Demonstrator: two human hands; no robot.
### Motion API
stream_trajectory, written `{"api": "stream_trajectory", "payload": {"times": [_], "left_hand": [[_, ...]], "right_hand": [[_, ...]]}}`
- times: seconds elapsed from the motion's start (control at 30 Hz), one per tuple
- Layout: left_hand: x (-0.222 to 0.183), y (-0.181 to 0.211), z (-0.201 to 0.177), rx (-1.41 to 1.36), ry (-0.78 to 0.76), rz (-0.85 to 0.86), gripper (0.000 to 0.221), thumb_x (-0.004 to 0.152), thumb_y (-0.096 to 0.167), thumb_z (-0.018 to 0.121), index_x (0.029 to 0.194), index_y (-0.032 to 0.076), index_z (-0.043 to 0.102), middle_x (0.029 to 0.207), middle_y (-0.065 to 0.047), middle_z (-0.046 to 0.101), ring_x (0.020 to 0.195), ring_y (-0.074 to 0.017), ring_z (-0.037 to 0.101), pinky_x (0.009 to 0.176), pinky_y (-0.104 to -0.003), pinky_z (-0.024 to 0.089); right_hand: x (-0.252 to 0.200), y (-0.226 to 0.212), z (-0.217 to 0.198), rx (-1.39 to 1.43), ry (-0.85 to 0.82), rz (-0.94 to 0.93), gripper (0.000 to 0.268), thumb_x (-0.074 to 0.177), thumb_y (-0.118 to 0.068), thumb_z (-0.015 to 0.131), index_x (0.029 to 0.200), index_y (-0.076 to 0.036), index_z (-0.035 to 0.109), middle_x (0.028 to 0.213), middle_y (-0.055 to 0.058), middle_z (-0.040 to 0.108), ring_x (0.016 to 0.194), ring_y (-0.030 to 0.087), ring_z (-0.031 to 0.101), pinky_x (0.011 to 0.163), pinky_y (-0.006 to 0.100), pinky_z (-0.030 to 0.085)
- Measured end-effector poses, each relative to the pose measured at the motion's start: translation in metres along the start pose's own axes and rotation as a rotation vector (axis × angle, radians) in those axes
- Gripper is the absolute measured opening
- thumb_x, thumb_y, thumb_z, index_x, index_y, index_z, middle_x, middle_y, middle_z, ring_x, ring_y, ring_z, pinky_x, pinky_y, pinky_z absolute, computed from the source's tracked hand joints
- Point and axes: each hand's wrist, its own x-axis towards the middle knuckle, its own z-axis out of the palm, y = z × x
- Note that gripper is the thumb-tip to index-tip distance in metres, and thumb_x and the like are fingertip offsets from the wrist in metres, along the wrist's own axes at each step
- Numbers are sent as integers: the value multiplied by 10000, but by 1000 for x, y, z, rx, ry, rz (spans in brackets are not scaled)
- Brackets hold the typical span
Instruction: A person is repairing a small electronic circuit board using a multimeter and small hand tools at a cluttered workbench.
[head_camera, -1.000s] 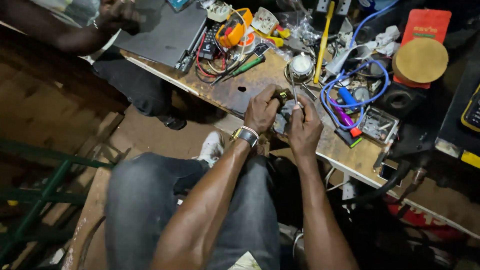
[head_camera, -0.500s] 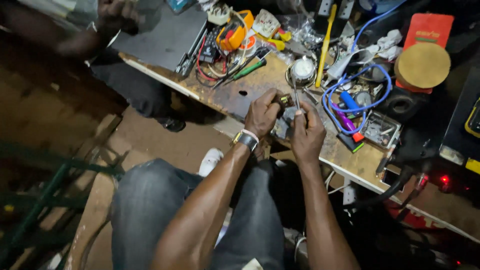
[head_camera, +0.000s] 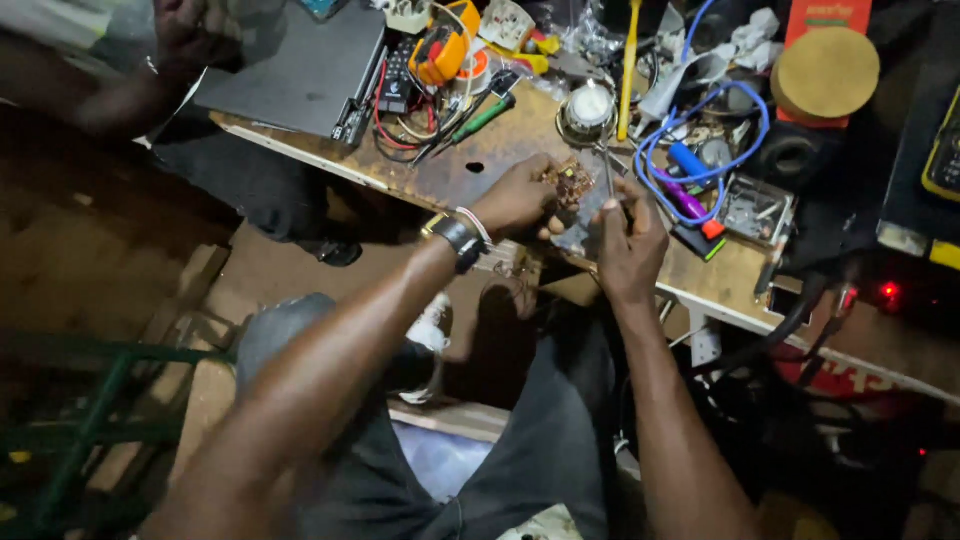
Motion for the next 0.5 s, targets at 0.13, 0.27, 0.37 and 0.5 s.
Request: {"api": "stream_trajectory", "payload": {"times": [0.13,0.27,0.37,0.5], "left_hand": [[-47,61,-16,-110,-90,-104,172,701,-7,451,867,15,489,674,-189,564,454,-216,604,336,-259,516],[-33,46,-44,-159,-100,-138,112,629,-1,493,724,29,545,516,-118,448,359,-138,480,284,-201,427],[-38,43,-48,-79,-170,-194,83,614,42,533,694,51,549,483,-146,489,319,-130,451,269,-211,368],[16,-7,-73,21,-249,-243,134,619,154,512,748,119,502,511,-138,555,312,-124,427,296,-210,302]], "right_hand": [[-8,-25,3,-80,1,-29,314,868,-60,420,1165,-75,519,645,133,568,676,277,596,639,420,464],[-16,-29,4,-134,-78,-98,340,854,-14,457,1174,-65,556,696,139,583,708,309,594,645,403,461],[-28,-31,4,-149,-156,-128,355,815,34,488,1151,-38,576,734,152,586,735,353,586,673,415,463],[-18,-38,7,-124,-257,-133,379,782,42,522,1135,-79,592,754,123,596,757,356,590,678,399,467]]}}
